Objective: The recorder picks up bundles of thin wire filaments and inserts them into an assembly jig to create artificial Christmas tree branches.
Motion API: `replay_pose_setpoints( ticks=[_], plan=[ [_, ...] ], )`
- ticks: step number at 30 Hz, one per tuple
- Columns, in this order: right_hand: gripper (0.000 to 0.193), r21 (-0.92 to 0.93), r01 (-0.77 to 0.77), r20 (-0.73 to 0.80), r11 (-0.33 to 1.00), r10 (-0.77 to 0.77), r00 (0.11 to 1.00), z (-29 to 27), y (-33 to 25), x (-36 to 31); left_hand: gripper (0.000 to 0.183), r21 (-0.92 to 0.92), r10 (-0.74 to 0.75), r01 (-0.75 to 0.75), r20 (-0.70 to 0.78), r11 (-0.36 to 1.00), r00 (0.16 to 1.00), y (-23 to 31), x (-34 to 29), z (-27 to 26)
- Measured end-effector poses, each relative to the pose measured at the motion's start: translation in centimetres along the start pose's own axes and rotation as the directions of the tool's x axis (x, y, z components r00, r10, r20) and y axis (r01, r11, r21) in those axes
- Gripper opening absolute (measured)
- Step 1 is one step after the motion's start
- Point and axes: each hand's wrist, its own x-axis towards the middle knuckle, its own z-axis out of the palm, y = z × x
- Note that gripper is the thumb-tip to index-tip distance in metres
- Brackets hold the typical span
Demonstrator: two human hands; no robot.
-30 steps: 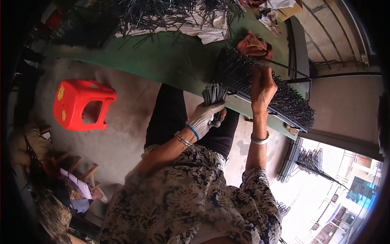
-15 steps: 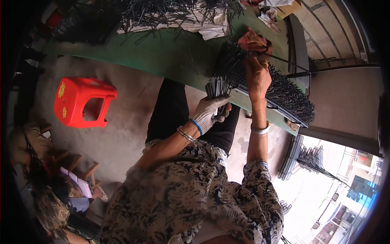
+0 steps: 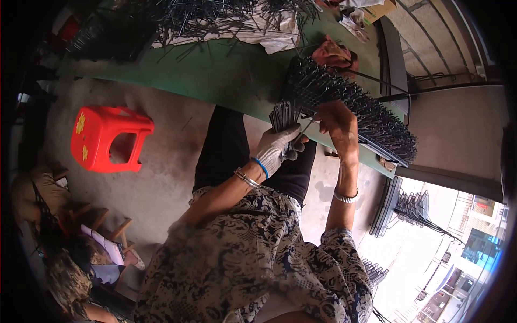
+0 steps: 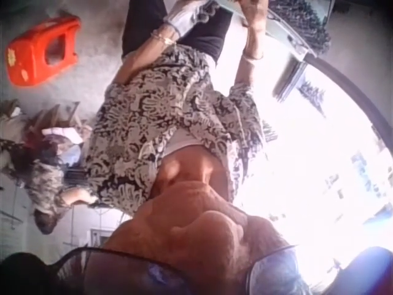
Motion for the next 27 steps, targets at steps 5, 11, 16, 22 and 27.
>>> replay_pose_setpoints(
  ticks=[5,11,16,22,27],
  plan=[
    [0.007,-0.537,0.148,-0.461,0.830,-0.436,0.773,-0.4,-0.4,1.3,0.023,-0.010,0.024,-0.024,-0.035,1.000,0.999,0.0,0.4,-0.1],
    [0.005,-0.680,0.164,-0.449,0.715,-0.583,0.677,-0.7,1.7,4.3,0.021,-0.004,0.022,-0.022,-0.021,1.000,1.000,0.0,0.6,0.1],
    [0.005,-0.640,0.132,-0.425,0.757,-0.491,0.761,-0.5,0.9,4.6,0.022,0.035,0.050,-0.048,-0.053,0.998,0.997,0.3,0.5,0.0],
    [0.005,-0.776,0.154,-0.267,0.612,-0.539,0.799,0.1,1.4,4.5,0.020,0.026,0.028,-0.028,-0.014,0.999,1.000,0.3,0.2,-0.2],
    [0.005,-0.886,0.026,-0.242,0.462,-0.511,0.825,0.0,2.6,5.3,0.021,0.060,0.040,-0.040,-0.002,0.997,0.999,0.0,0.0,0.0]
  ],
)
